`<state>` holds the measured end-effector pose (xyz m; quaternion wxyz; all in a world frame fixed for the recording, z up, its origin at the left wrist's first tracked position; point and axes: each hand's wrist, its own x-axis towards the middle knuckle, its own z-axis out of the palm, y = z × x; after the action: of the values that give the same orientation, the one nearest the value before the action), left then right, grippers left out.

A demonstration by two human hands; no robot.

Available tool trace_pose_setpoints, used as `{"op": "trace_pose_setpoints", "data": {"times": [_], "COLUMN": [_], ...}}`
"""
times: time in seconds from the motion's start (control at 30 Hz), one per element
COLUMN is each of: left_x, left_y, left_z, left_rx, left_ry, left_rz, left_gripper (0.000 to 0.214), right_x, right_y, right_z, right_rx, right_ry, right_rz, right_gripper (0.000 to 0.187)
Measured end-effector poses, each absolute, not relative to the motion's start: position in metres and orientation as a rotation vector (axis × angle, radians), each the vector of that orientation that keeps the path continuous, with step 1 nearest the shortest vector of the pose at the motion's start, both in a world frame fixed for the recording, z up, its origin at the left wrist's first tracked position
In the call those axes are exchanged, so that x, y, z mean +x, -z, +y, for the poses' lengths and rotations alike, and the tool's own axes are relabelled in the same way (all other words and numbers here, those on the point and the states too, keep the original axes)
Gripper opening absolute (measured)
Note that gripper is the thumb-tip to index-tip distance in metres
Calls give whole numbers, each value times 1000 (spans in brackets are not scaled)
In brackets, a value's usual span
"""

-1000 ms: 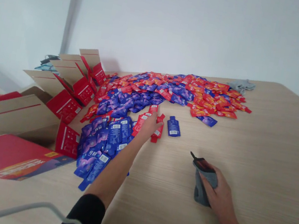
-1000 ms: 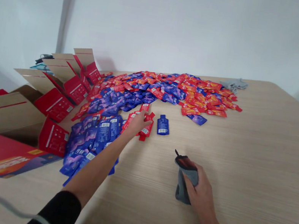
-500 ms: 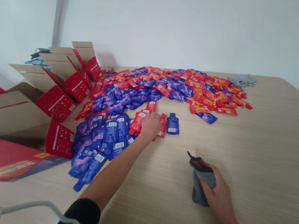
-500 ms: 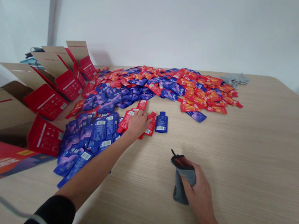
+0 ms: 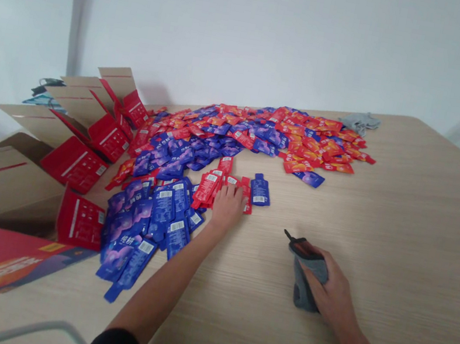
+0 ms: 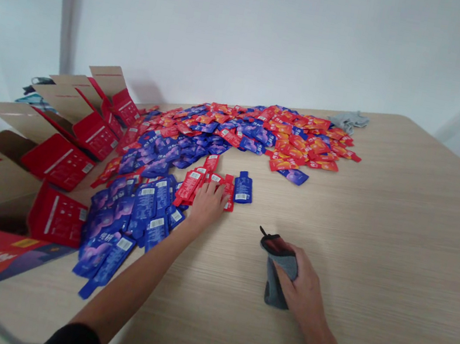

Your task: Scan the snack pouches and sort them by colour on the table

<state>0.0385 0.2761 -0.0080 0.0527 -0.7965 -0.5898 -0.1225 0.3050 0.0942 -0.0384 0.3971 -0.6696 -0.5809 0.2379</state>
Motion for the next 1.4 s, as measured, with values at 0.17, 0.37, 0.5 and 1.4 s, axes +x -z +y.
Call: {"op": "trace_pose_setpoints", "data": {"times": [0.17, 0.37, 0.5, 1.4], "left_x": [51, 100, 140, 253], "left_y": [1, -3, 11, 35], "left_z": [257, 213, 198, 314], "left_rx": [-2481, -2760, -2978, -2891], "left_ry": [430, 490, 528, 647], "left_rz": [-1729, -1395, -1127, -1191], "left_gripper": [31, 30, 38, 42], "right_x": [321, 359, 393, 433], "right_y": [39, 32, 24, 35], "right_z": [100, 105, 103, 109], "right_rx": [-1765, -1868, -1940, -2105], "right_ry": [-534, -398, -348, -507], "right_rz": [-1379, -1268, -1230, -1364], "right_gripper": [50, 55, 59, 54]}}
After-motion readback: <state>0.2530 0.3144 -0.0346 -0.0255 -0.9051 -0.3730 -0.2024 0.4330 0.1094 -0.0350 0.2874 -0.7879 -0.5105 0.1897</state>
